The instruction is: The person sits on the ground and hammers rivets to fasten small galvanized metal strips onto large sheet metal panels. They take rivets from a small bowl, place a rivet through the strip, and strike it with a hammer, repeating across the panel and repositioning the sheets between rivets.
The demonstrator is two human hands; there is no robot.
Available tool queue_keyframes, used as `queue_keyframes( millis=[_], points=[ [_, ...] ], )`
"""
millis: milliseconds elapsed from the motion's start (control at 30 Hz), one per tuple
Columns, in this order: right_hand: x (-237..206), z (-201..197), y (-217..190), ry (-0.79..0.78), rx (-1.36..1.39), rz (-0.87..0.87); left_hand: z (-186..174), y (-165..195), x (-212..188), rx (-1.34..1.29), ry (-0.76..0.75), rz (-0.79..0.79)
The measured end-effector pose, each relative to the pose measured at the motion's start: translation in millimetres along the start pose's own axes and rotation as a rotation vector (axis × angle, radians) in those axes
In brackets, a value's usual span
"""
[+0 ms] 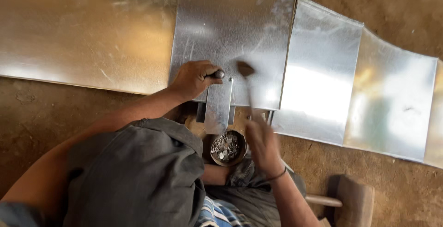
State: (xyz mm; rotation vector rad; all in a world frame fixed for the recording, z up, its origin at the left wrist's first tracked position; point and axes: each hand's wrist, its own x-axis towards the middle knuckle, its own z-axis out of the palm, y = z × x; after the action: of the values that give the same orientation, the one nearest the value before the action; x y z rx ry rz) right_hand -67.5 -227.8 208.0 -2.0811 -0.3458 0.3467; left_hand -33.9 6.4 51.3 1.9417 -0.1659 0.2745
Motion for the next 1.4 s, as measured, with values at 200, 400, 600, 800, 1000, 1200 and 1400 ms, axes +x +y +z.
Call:
queue_keyframes(
  millis=[200,400,600,800,1000,1200,1400],
  points=[
    [-27.2,11.4,55.9,0.034,0.522,0.199,-4.0,0.6,0.2,0.200,-0.102,-0.290],
    [-35.5,20.5,56.9,-0.117,0.203,0.361,-11.2,1.8,0.6,0.123,-0.060,-0.019],
    [-79.3,36.3,76.6,-0.025,0.553,0.393,-29.7,21.1,-35.1,0.417,-0.508,-0.224],
    [-42.9,-76.7,5.6,0.236,0.510,-0.112,-27.7,18.7,-48.9,0.772,-0.531,0.171],
    [-27.9,-64.0,-19.9,0.210,0.884,-0.668,-26.0,18.2,-42.1,0.750,-0.656,0.064],
    [-44.8,53.4,97.2,-0.109,0.600,0.782,-35.2,32.4,-37.5,0.886,-0.843,0.029],
    [-33.7,-100.2,-0.9,0.208,0.722,-0.160,-32.9,21.6,-45.6,0.704,-0.492,0.262]
  ],
)
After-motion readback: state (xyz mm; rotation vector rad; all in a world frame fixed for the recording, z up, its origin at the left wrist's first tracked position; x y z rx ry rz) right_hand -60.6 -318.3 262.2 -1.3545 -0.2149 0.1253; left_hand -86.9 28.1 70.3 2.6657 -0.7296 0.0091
